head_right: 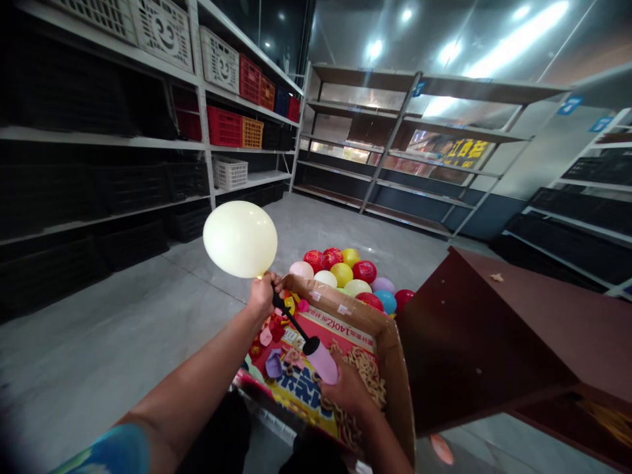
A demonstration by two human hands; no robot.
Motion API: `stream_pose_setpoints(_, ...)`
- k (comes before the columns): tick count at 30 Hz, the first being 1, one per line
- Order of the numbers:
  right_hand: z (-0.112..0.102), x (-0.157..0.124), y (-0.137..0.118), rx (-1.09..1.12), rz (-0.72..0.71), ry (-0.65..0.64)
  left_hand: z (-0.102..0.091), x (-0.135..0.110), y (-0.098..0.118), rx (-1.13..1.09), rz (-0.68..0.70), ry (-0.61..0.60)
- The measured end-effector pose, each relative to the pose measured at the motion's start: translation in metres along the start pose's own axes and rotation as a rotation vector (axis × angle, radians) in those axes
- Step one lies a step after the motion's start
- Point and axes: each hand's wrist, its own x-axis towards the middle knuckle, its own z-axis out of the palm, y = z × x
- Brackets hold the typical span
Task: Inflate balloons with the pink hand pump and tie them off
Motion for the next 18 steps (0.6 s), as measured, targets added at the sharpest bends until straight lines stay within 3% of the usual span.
stream_pose_setpoints(9,0.012,0.015,-0.034,-0.005,-0.038,0.026,-0.011,-0.020,-0.048,0.043,-0.045,-0.030)
stream_pose_setpoints(12,0.012,0.010,-0.031,0.014,-0.059,0.019,-0.015,-0.020,-0.046,0.042,-0.056,-0.055)
stream_pose_setpoints(18,0.009,-0.001,0.000,0.037,-0.007,-0.029,-0.015,-0.012,-0.018,0.028,-0.034,-0.010)
